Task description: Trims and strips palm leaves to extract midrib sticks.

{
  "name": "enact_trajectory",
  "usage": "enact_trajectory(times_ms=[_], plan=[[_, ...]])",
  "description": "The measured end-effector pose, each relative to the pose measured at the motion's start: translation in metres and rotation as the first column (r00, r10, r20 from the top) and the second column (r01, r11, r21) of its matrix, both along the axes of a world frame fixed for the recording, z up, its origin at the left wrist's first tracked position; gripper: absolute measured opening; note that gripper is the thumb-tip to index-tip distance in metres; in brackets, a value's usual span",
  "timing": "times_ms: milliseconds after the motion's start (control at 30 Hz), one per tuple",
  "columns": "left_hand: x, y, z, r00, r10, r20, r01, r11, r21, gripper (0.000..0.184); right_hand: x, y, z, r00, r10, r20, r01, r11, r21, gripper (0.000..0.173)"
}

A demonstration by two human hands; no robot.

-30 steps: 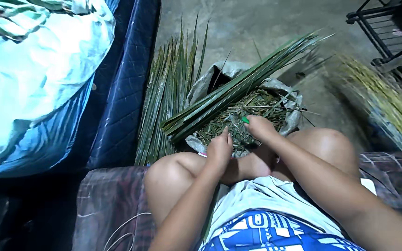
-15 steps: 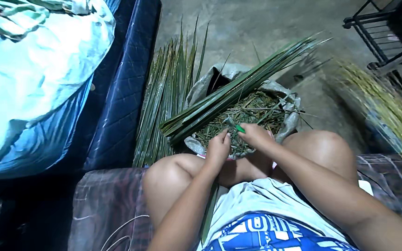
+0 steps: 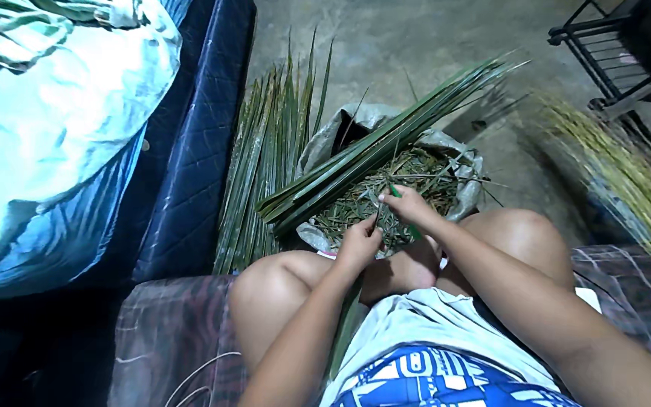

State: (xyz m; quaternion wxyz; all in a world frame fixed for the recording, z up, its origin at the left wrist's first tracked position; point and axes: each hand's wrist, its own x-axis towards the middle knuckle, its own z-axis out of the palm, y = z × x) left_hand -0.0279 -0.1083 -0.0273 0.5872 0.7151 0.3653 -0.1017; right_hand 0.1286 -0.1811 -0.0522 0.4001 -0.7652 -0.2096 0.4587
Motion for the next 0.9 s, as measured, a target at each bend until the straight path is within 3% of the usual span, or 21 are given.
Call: enact_trajectory(times_ms=[133,233,333,467,600,733,833,900], plan=[[-0.001,-0.002,0.006,1.0,0.02,-0.004,-0.02,0.998,0.052,0.041,0.015,0.0,-0.003,0.984,-0.094,0.154,0.097,0.995,-0.014,0.034],[-0.001,0.001,0.004,0.999,0.041,-0.01,-0.039,0.987,0.159,0.042,-0.001,-0.005,0.018,0.969,0.155,0.195,-0.136,0.985,-0.108,0.03],[-0.003,0.007,0.002,0.996,0.084,-0.004,-0.081,0.97,0.231,0.039,-0.03,-0.015,0.03,0.873,0.455,0.174,-0.417,0.883,-0.215,0.028],[-0.004,0.007,0.0,0.995,0.097,0.008,-0.095,0.949,0.301,0.037,-0.046,-0.009,0.04,0.778,0.563,0.278,-0.444,0.806,-0.391,0.033],[-0.002,0.004,-0.006,0.998,0.059,-0.021,-0.049,0.947,0.317,0.041,-0.027,0.002,0.021,0.736,0.508,0.448,-0.3,0.837,-0.457,0.03],[-0.001,0.001,-0.007,0.999,0.036,-0.024,-0.026,0.943,0.332,0.043,0.002,0.01,0.012,0.78,0.36,0.512,-0.099,0.879,-0.467,0.031],[-0.001,0.002,-0.003,0.998,0.041,-0.048,-0.023,0.945,0.326,0.043,0.002,0.001,0.016,0.833,0.278,0.479,-0.098,0.925,-0.366,0.029],[-0.001,0.004,-0.001,0.997,0.052,-0.051,-0.032,0.939,0.342,0.042,-0.013,-0.004,0.023,0.871,0.317,0.375,-0.204,0.928,-0.311,0.027]])
